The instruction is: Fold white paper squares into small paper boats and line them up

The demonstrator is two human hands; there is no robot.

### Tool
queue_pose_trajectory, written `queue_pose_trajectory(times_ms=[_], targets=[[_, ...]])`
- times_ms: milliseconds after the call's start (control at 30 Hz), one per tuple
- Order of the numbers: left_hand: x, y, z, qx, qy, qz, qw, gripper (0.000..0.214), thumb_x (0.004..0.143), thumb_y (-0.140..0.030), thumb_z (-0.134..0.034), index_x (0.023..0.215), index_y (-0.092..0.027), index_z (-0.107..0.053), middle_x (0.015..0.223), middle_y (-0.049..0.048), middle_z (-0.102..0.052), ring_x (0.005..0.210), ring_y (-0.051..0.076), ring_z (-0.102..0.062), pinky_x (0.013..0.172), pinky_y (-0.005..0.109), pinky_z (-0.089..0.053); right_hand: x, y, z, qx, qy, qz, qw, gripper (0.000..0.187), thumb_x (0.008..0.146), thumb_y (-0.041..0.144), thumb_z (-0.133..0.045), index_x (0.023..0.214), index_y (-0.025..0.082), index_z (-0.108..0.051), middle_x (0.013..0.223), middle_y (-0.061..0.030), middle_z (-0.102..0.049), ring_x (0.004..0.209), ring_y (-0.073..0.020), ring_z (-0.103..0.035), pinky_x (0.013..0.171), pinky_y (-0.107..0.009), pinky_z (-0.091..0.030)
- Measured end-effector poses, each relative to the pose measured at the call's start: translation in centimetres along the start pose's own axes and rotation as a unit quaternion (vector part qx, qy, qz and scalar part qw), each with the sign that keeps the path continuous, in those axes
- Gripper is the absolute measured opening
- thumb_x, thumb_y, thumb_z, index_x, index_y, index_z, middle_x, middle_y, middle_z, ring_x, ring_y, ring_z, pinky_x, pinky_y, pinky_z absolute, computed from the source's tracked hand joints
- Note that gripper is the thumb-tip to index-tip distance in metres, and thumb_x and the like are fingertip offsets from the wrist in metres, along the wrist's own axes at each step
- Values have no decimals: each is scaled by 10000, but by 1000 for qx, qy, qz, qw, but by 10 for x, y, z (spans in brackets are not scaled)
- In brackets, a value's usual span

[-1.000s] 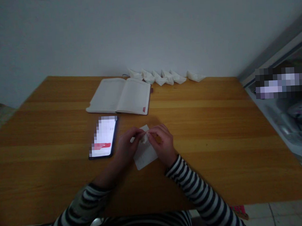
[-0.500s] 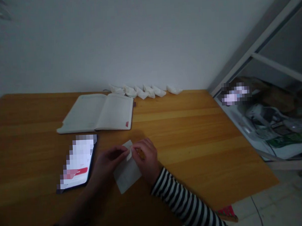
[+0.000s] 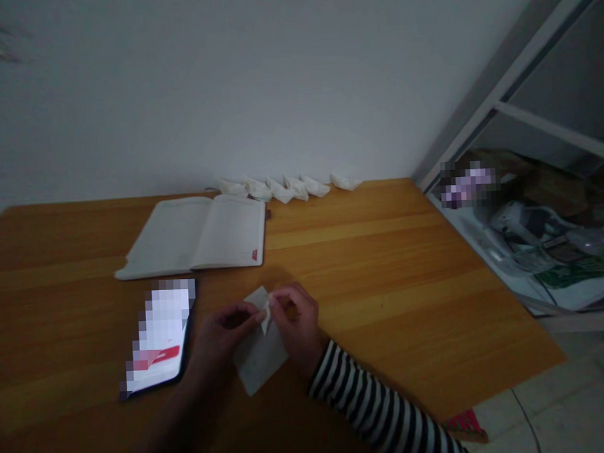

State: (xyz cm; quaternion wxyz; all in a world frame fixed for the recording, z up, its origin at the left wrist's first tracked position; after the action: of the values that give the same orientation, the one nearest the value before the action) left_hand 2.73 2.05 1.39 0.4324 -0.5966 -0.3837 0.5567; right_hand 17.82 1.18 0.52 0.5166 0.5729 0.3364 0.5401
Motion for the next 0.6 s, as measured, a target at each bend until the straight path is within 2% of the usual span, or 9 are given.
queue_pose_trajectory(times_ms=[167,333,500,600], targets=[[1,-1,-2,18,8,-12,1000,266,622,-389,-796,627,-166,-651,587,-4,-624,563,139,-555,554,239,-413,-4,-5,-2,22,-7,-45,999,114,885,296,-622,837,202,-666,802,-35,-677,717,-159,-636,640,-269,-512],[-1,-1,-3,14,5,-10,1000,194,656,-315,-744,607,-167,-629,547,-23,-584,531,122,-531,542,229,-405,0,-8,0,37,-30,-65,997,123,901,313,-608,871,207,-664,840,-45,-692,757,-171,-650,660,-277,-518],[-3,0,-4,-10,-31,-71,997,151,685,-260,-761,718,-175,-642,696,-9,-645,666,140,-602,651,248,-469,1,-4,2,24,20,-6,1000,86,893,268,-612,852,215,-665,808,-30,-678,763,-177,-638,703,-297,-514],[-4,1,-6,5,-33,-86,996,168,689,-250,-776,770,-178,-648,740,-1,-655,696,147,-612,670,256,-480,0,0,3,8,30,20,999,85,902,248,-600,858,219,-666,810,-32,-676,777,-185,-636,718,-313,-508]])
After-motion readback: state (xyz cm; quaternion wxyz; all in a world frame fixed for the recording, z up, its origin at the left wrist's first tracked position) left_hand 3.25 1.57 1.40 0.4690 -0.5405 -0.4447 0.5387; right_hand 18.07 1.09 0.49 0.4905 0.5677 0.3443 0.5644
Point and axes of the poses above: each hand's wrist, its own x-axis towards the middle knuckle, its own z-axis out of the back of the hand, y = z × x, the point moved 1 cm from there along x, towards the middle knuckle
